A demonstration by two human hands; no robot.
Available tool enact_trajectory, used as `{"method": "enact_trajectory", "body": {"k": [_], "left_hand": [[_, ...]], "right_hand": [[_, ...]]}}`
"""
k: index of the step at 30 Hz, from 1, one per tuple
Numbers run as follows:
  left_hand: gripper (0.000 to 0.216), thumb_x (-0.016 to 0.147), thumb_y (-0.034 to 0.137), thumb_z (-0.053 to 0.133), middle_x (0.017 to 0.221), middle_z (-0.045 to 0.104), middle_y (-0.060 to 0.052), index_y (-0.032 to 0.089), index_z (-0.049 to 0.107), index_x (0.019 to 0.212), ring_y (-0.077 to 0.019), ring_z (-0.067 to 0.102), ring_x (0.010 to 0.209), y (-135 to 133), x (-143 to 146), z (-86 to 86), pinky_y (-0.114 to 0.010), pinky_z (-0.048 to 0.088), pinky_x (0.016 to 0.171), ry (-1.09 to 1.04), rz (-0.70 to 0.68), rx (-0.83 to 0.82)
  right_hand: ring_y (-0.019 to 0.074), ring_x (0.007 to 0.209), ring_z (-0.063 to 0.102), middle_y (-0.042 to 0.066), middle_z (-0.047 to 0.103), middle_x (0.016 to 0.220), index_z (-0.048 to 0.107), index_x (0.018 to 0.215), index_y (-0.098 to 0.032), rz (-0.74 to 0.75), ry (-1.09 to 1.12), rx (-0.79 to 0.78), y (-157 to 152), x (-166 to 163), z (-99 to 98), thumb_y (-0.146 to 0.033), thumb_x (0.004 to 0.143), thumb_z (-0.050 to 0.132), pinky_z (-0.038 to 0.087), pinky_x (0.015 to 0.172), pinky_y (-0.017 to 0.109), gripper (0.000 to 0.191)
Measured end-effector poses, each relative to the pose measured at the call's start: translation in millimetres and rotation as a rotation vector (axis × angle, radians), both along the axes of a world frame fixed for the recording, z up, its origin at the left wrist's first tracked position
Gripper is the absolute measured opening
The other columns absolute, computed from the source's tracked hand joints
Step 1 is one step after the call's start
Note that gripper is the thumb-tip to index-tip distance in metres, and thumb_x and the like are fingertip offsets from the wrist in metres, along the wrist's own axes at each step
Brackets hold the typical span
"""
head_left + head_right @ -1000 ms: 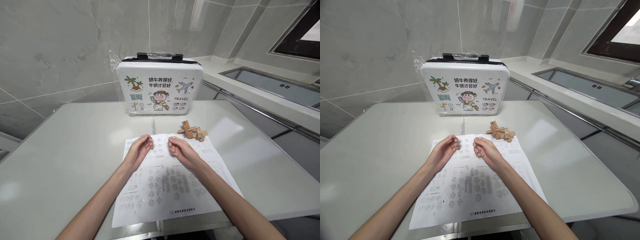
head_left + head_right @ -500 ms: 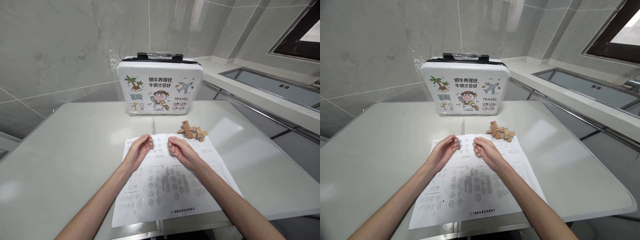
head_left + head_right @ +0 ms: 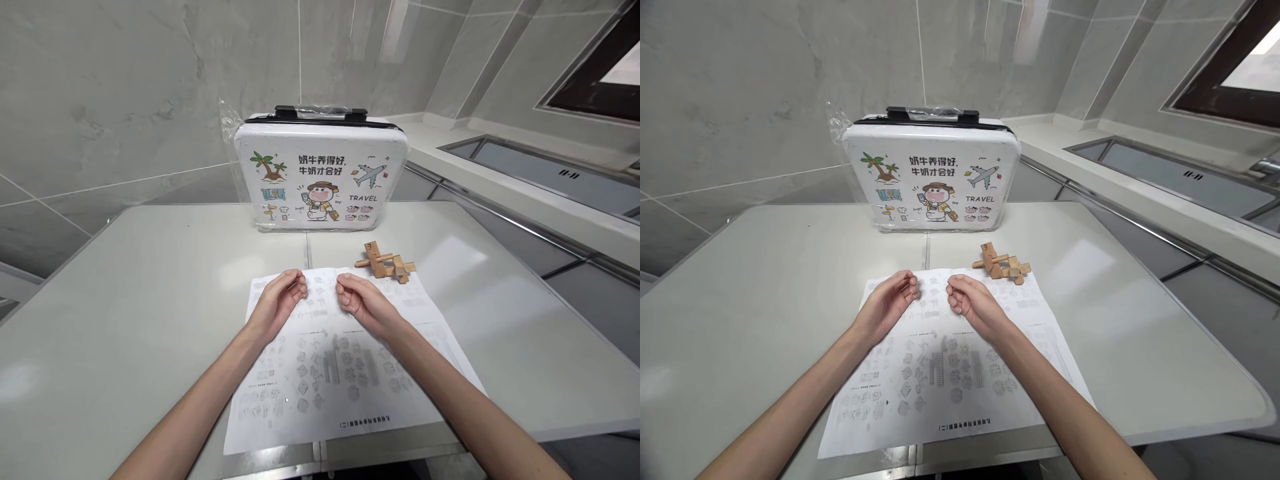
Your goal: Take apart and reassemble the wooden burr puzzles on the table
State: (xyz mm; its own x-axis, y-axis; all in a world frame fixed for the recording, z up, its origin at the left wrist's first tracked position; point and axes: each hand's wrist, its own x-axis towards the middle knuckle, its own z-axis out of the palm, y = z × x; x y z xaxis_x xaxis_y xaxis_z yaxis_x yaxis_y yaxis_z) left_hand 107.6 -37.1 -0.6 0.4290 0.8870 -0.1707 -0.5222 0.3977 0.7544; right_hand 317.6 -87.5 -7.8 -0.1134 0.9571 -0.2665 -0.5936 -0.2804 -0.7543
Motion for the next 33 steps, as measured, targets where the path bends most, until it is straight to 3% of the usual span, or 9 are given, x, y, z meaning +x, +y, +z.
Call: {"method": "enact_trajectory", "body": {"k": [33], "left_hand": [[0.017,0.084,0.026,0.085,0.087,0.062,-0.005,0.012,0.075,0.086,-0.0150,0.056,0.082,0.5,0.0,-1.4,-0.029,0.048,0.077,0.014,-0.004,0.022]], "right_hand": [[0.0081,0.060,0.051,-0.001,0.063,0.076,0.066,0.080,-0.017,-0.001,0.003,-0.011,-1.2,-0.5,2.5,-0.037,0.078,0.094,0.039,0.052,0.021,0.034]]}}
